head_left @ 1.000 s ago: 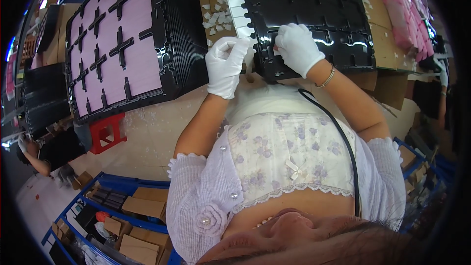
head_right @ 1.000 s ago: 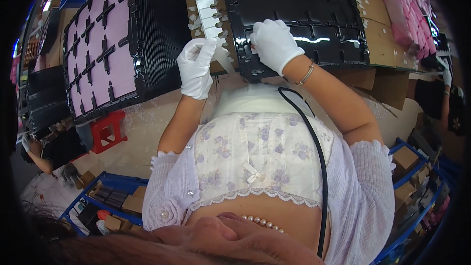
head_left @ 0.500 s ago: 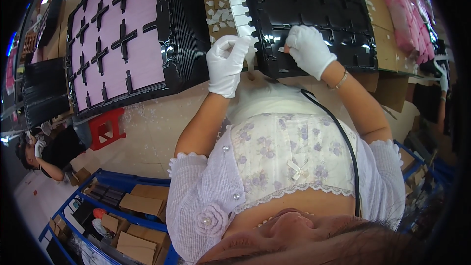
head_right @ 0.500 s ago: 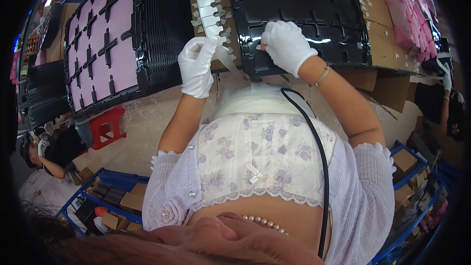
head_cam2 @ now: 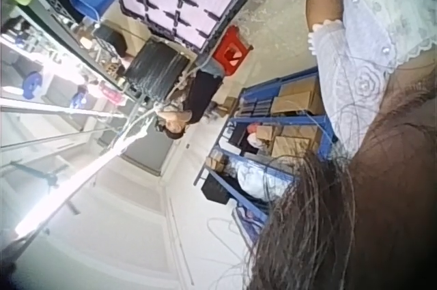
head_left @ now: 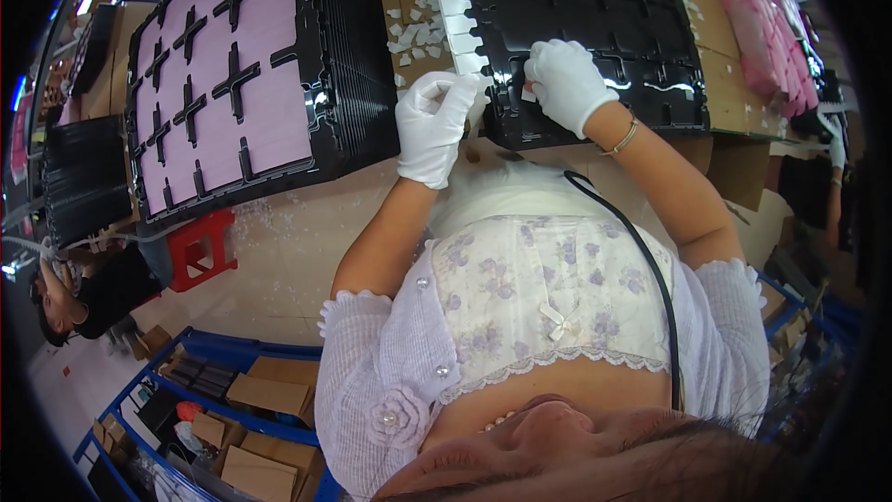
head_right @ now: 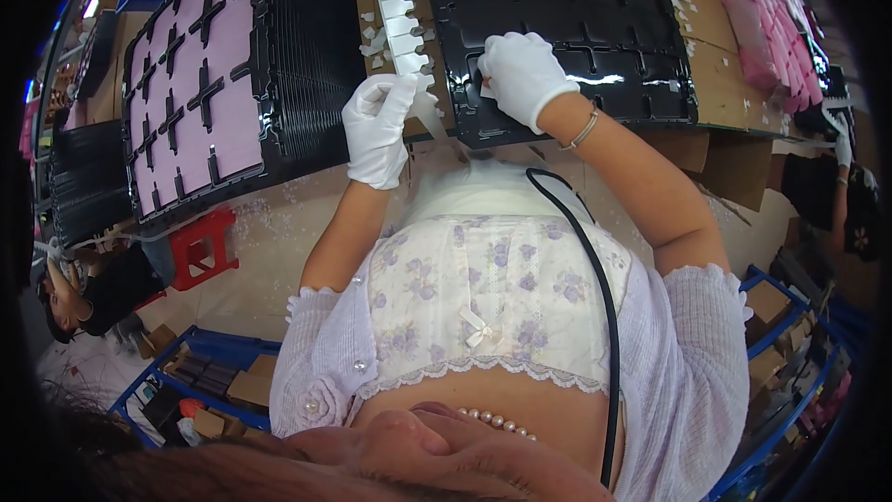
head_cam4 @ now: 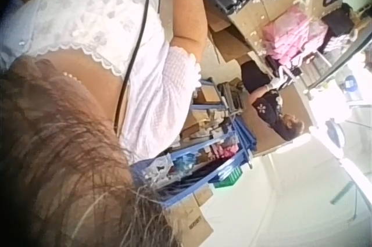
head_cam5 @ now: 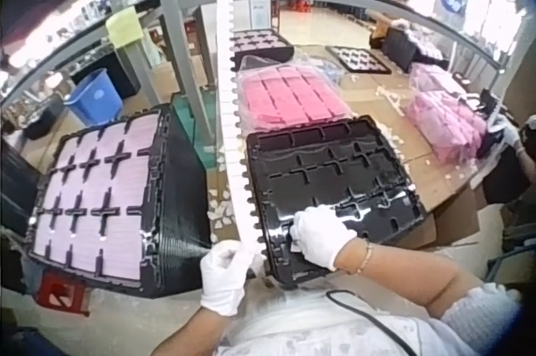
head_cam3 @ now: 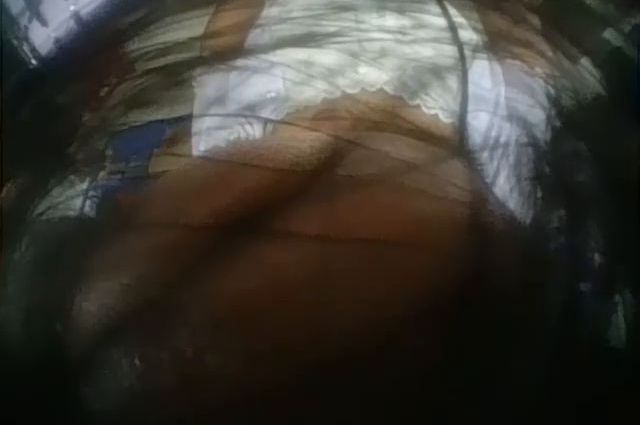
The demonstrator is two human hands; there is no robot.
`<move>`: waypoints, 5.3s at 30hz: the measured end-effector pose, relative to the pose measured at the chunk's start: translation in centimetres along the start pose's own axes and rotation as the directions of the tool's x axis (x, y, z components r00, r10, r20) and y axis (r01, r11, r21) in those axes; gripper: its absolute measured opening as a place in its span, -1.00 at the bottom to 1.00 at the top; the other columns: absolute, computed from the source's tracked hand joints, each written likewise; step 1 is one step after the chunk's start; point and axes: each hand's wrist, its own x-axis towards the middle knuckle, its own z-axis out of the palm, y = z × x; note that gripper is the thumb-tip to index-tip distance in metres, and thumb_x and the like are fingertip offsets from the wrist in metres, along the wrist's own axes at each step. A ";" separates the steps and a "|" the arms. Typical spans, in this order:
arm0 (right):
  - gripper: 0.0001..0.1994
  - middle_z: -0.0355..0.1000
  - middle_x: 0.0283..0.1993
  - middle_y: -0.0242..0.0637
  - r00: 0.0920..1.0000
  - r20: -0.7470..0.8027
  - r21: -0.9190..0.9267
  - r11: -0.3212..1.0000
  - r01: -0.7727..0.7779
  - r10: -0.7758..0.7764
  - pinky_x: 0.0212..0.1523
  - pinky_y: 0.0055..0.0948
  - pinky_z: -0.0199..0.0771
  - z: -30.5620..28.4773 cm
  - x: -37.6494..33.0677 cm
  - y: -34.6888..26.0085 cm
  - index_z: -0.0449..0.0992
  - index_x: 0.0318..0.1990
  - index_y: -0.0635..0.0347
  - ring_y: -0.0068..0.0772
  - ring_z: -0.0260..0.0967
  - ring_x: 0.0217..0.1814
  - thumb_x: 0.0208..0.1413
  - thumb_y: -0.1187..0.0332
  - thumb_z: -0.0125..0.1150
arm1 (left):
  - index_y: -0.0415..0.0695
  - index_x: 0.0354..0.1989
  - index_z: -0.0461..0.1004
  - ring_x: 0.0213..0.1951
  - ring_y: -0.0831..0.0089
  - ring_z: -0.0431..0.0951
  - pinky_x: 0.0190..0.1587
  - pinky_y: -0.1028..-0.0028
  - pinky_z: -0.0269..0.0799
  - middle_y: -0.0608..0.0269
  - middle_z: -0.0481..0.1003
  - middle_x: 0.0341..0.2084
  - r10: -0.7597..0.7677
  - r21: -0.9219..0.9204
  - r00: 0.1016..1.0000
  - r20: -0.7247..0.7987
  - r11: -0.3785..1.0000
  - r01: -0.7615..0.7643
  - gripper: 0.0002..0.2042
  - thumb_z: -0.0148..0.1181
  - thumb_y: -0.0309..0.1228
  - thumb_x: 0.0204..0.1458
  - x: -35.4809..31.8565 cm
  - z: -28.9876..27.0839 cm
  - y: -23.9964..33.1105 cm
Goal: The person places a plastic tray onto the table, puts on white gloves, and peels adhesive pads from a strip to stick them onto the tray by hand.
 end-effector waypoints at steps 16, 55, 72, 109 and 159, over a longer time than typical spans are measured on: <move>-0.92 0.39 -0.38 -0.15 0.998 -0.058 0.474 0.881 -0.001 0.032 -0.23 -0.29 0.37 0.0 -1.6 1.5 0.50 -0.55 0.21 -0.11 0.37 -0.28 -0.14 0.46 0.08 | -0.18 -0.50 0.46 -0.55 0.81 0.27 -0.50 0.75 0.16 0.51 0.38 -0.60 -0.005 0.002 1.000 -0.017 1.000 0.005 -0.92 0.18 -0.48 -0.02 -0.4 -0.5 -0.1; -0.93 0.40 -0.45 -0.17 0.916 0.343 0.647 0.759 -0.072 -0.206 -0.31 -0.43 0.33 -2.2 -0.9 3.4 0.50 -0.46 0.20 -0.26 0.37 -0.38 -0.12 0.49 0.08 | -0.19 -0.49 0.46 -0.54 0.81 0.26 -0.51 0.75 0.16 0.52 0.38 -0.60 0.019 0.010 0.999 -0.031 1.000 -0.019 -0.92 0.16 -0.48 -0.01 -0.8 -0.5 -0.2; -0.89 0.46 -0.46 -0.10 0.973 0.223 0.122 0.989 -0.082 0.054 -0.33 -0.29 0.47 -1.1 1.4 0.1 0.54 -0.45 0.19 -0.11 0.46 -0.38 -0.16 0.43 0.11 | -0.18 -0.51 0.46 -0.55 0.81 0.25 -0.51 0.74 0.16 0.52 0.37 -0.61 -0.034 -0.011 0.999 -0.041 0.999 0.033 -0.92 0.18 -0.48 -0.02 -0.5 -0.5 -0.9; -0.89 0.35 -0.46 -0.25 0.968 -0.121 0.246 0.938 0.242 -0.218 -0.32 -0.30 0.29 0.5 -4.4 1.2 0.47 -0.59 0.15 -0.21 0.32 -0.35 -0.12 0.37 0.14 | -0.20 -0.50 0.47 -0.53 0.80 0.29 -0.48 0.74 0.18 0.49 0.40 -0.59 -0.015 0.006 1.000 -0.011 1.000 0.015 -0.92 0.17 -0.48 -0.01 -0.1 0.0 -0.5; -0.90 0.39 -0.47 -0.31 0.836 -0.497 0.766 0.569 0.298 0.231 -0.42 -0.54 0.38 -4.9 -0.7 1.6 0.51 -0.40 0.23 -0.48 0.39 -0.47 -0.15 0.57 0.18 | -0.20 -0.47 0.50 -0.54 0.67 0.47 -0.51 0.70 0.35 0.34 0.50 -0.54 -0.013 -0.171 0.984 -0.177 0.985 -0.018 -0.92 0.23 -0.46 -0.08 3.1 7.0 1.7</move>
